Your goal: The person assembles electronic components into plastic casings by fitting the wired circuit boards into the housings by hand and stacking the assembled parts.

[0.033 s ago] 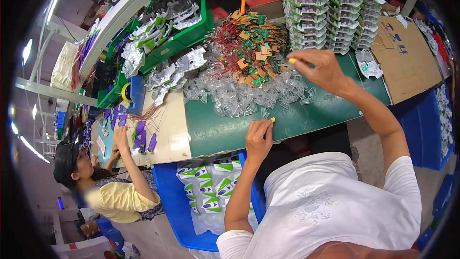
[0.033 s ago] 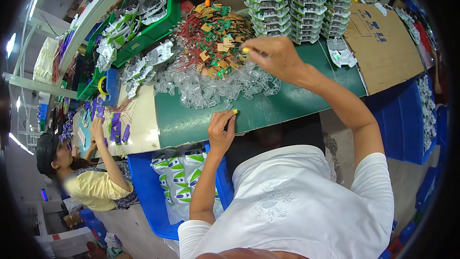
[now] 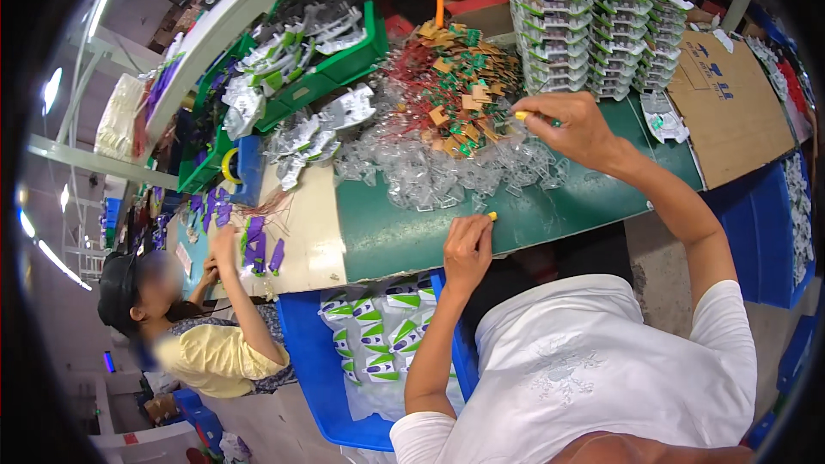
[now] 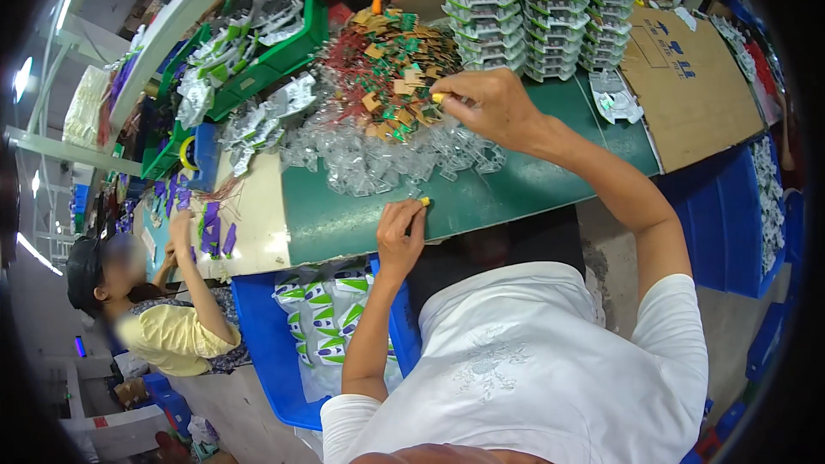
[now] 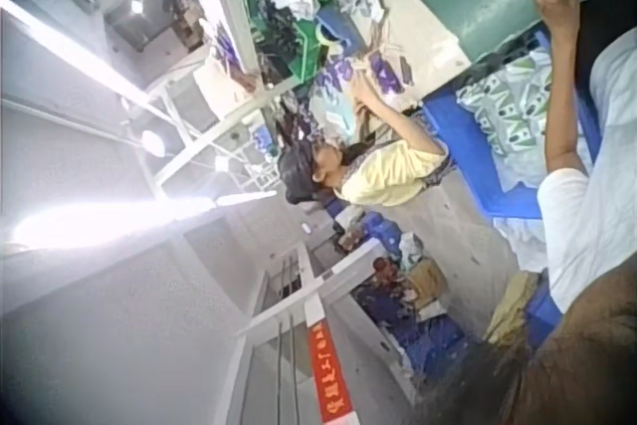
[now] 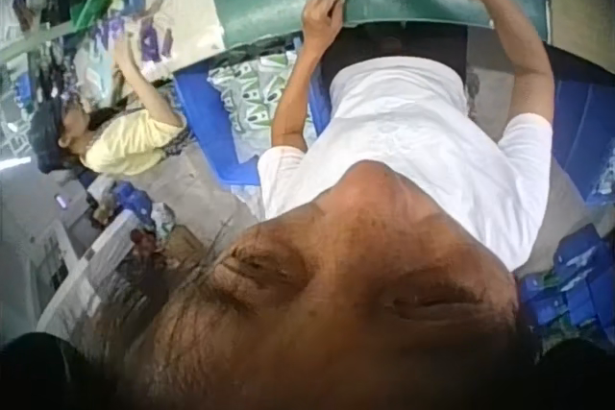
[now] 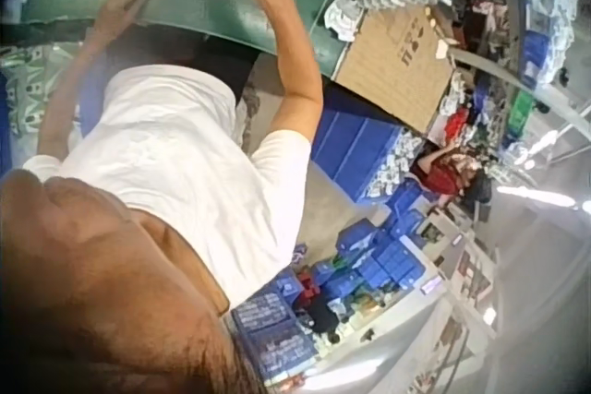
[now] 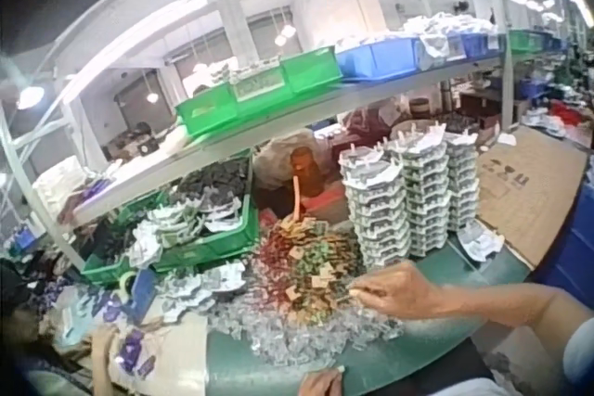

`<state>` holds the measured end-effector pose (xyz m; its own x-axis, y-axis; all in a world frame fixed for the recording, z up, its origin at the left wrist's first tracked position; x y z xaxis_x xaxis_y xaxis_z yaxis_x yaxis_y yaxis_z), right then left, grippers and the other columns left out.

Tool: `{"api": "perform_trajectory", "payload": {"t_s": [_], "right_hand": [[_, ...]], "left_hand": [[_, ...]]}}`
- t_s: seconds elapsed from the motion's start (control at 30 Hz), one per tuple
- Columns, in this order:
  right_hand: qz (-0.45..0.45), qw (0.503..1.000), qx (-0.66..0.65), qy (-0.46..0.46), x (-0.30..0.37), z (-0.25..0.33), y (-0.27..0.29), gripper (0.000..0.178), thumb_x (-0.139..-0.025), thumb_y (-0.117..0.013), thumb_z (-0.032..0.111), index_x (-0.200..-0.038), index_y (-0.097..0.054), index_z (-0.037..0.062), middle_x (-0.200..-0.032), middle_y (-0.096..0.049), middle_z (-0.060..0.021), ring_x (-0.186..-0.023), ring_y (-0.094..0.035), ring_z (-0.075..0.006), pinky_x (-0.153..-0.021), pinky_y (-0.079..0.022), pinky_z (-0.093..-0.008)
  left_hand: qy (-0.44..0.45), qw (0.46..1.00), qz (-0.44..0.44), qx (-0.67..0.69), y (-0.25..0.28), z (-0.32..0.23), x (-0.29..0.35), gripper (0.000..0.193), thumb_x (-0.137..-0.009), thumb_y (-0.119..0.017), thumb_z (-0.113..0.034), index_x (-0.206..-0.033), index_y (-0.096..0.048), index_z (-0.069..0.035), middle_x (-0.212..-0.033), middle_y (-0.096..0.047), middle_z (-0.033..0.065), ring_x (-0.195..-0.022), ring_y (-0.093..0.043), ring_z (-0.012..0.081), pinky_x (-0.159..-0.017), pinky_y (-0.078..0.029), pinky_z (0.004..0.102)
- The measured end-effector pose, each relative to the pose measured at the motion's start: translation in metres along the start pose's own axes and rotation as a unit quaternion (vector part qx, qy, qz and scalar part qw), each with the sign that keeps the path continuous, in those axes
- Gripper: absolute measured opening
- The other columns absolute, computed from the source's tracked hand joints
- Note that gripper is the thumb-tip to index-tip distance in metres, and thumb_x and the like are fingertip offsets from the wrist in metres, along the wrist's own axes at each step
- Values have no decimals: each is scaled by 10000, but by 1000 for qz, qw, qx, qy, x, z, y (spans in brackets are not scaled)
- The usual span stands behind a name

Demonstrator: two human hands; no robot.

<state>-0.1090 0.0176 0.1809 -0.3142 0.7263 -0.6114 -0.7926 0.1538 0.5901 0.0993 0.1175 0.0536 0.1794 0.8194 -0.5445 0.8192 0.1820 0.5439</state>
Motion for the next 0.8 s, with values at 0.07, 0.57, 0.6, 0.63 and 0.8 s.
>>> {"api": "perform_trajectory", "payload": {"t_s": [0.07, 0.57, 0.6, 0.63, 0.8], "right_hand": [[-32, 999, 15, 22, -8, 2, -3, 180, -826, -680, 38, -1003, -707, 19, -899, -723, -132, -715, -695, -198, -619, -543, -300], [-16, 916, -374, -142, -12, 14, -14, 210, -984, -500, 66, -1145, -595, -30, -979, -680, -89, -879, -666, -132, -791, -544, -266], [-1, 884, -430, -183, -11, 16, -15, 212, -985, -497, 69, -1152, -587, -25, -927, -662, -73, -823, -650, -121, -759, -542, -260], [13, 846, -483, -224, -8, 21, -19, 215, -986, -494, 72, -1160, -579, -20, -874, -643, -57, -767, -634, -111, -728, -539, -253], [76, 733, -580, -347, 19, 25, -33, 167, -892, -507, 90, -1053, -467, 69, -667, -502, -34, -513, -436, -74, -397, -351, -240]], "left_hand": [[16, 1000, 9, 11, 0, -2, 1, 117, -814, -641, 53, -922, -658, 13, -909, -661, 151, -821, -614, 338, -736, -494, 396], [74, 994, 12, 85, 0, 3, 0, 150, -833, -670, 24, -982, -677, 19, -951, -666, 145, -848, -645, 297, -745, -526, 353], [123, 985, 15, 121, 3, 8, -4, 160, -840, -674, 14, -1000, -680, 19, -957, -668, 144, -856, -657, 276, -750, -536, 336], [130, 982, 12, 137, 6, 8, -8, 178, -868, -675, -13, -1045, -688, 5, -966, -672, 122, -887, -666, 197, -764, -543, 295], [248, 856, -9, 454, 5, 1, -34, 288, -943, -630, -56, -1219, -601, 19, -1090, -651, 63, -995, -598, 109, -894, -473, 258]]}}
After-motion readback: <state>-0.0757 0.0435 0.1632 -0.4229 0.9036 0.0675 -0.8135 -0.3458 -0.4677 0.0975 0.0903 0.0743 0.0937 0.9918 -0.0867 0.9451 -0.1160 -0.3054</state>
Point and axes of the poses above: each hand's wrist, its own x-axis away from the middle knuckle, its own y-axis out of the back of the hand, z = x × y, the point moved 6 cm from there along -x, towards the middle knuckle
